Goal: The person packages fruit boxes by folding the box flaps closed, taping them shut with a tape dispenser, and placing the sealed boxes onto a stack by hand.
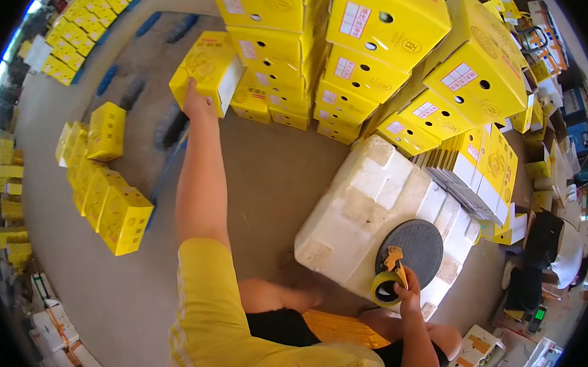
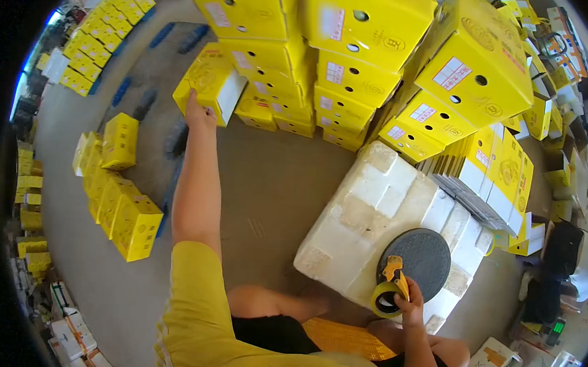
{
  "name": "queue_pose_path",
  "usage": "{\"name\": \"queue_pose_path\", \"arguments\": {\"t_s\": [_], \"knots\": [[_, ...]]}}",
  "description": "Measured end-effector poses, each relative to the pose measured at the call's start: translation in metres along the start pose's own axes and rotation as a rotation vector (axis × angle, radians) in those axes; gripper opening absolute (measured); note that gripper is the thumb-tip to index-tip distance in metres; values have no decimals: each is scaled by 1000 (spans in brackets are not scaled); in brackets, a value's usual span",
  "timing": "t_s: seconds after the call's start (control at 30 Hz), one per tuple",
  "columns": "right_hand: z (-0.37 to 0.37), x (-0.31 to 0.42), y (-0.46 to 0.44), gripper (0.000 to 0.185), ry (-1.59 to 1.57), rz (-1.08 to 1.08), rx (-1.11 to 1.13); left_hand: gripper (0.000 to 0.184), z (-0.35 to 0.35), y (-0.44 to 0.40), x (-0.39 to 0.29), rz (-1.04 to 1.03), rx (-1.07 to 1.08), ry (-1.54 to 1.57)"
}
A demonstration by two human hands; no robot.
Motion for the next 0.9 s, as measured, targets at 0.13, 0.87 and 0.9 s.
{"name": "queue_pose_path", "arguments": {"t_s": [0.13, 0.87, 0.9], "knots": [[6, -9, 2, 71, -23, -78, -22, 32, -4, -32, 132, 391, 165, -259], [12, -5, -7, 63, 300, 50, 82, 80, 61, 92, 151, -154, 1004, -1457], [12, -3, -5, 63, 310, 65, 77, 60, 86, 110, 156, -450, 1184, -1693]]}}
Point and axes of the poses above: each hand's wrist, its own y-axis away from the middle knuckle, its own z-axis out of the back of the hand, x = y × z, the point moved 10 cm from there along -y, towards the middle knuckle, and after that the axes turned 8 degrees about -y, right-handed, at the moved point
